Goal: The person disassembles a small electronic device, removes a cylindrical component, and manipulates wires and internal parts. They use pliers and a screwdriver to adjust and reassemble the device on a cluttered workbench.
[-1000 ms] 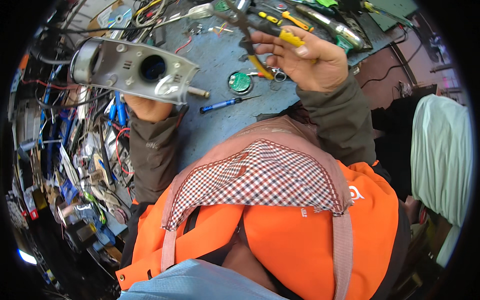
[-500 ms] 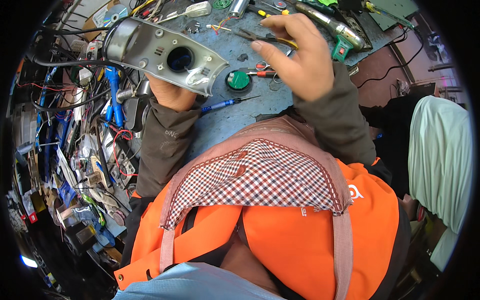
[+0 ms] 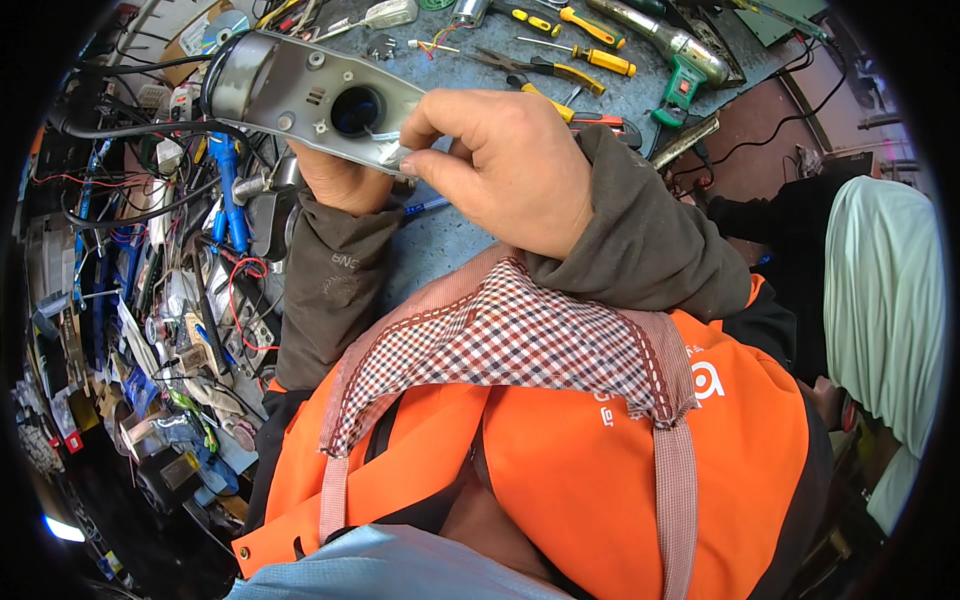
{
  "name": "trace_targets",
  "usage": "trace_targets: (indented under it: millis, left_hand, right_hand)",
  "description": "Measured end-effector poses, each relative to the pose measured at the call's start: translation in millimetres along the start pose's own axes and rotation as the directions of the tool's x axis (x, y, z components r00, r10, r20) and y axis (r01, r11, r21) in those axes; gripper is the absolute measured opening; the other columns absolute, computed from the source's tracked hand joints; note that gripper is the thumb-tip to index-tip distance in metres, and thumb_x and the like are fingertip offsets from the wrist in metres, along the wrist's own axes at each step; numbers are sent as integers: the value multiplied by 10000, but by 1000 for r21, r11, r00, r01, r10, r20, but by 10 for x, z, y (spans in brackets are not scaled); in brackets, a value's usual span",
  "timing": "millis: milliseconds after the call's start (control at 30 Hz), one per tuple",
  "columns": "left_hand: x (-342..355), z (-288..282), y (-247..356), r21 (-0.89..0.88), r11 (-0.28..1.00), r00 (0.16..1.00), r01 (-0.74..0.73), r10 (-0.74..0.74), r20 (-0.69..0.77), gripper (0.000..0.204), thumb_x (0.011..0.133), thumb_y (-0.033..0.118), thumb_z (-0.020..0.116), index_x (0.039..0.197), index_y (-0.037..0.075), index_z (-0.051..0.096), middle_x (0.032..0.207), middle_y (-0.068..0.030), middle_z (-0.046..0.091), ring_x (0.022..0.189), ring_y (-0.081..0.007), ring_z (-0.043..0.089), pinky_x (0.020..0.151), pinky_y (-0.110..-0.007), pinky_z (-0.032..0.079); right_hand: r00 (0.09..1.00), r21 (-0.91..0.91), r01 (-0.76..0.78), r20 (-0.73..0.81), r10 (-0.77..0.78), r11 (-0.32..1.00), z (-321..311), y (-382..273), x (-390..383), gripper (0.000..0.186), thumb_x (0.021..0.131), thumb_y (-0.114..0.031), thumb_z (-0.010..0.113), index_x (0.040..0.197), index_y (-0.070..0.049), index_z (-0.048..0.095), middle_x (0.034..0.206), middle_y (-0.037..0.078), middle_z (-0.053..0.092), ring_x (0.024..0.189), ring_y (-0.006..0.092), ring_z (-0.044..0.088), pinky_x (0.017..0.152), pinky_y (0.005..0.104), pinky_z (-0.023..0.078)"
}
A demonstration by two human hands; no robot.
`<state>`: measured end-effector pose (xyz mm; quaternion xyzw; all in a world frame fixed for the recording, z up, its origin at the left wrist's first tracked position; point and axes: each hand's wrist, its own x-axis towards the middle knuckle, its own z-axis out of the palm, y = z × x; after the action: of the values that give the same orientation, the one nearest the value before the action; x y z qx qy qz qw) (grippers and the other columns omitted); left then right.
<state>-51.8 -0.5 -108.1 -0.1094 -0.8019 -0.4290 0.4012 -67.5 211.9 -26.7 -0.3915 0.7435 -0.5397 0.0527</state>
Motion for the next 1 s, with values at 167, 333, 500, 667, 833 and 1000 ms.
trace_targets:
  millis: [167,333,500,667,833,1000]
  left_hand:
    - [5,27,-68,-352,917,976,189,-214,-34,512,817,81,837,1252,37,570,1104,-83,662,944,-187,659,861,-353,544]
    - [81,-43,-66,132,987,990,-88,102,-99,531,812,121,850,1250,38,561,1098,-79,669,955,-194,662,857,-354,546]
    - [56,36,-110,-37,999,993,-31,26,-113,567,802,102,861,1253,23,527,1106,-93,659,983,-212,664,863,-364,540]
    - [42,-49,-32,132,988,994,-84,92,-56,479,808,35,826,1214,16,572,1073,-81,681,961,-193,679,847,-340,557]
    - [18,-43,-52,86,996,998,-39,43,-41,491,807,36,829,1223,22,568,1079,-79,674,968,-192,671,841,-346,562]
    - [-41,-50,-107,-11,999,999,51,-51,-7,519,836,-1,806,1277,27,534,1135,-85,657,997,-184,655,854,-351,566]
  right_hand:
    - [997,75,53,-53,-49,996,28,53,-18,123,902,37,711,1018,-3,701,813,22,668,680,54,585,595,244,455]
    - [986,-149,165,23,-164,975,-39,142,-62,166,878,63,651,1026,2,694,863,65,647,709,139,624,632,283,489]
    - [954,-337,300,76,-291,893,18,298,-52,164,860,34,666,1017,-10,689,894,116,643,758,267,657,680,348,530]
    - [965,-60,262,24,-261,963,50,309,-35,150,841,3,722,989,-18,705,918,131,678,798,303,690,702,369,553]
    - [961,-2,277,0,-277,961,39,310,-21,118,865,4,745,978,12,713,938,123,701,789,255,693,709,345,553]
    - [997,281,51,32,-63,958,69,349,-51,87,912,-20,749,974,26,708,902,70,698,784,134,658,698,286,521]
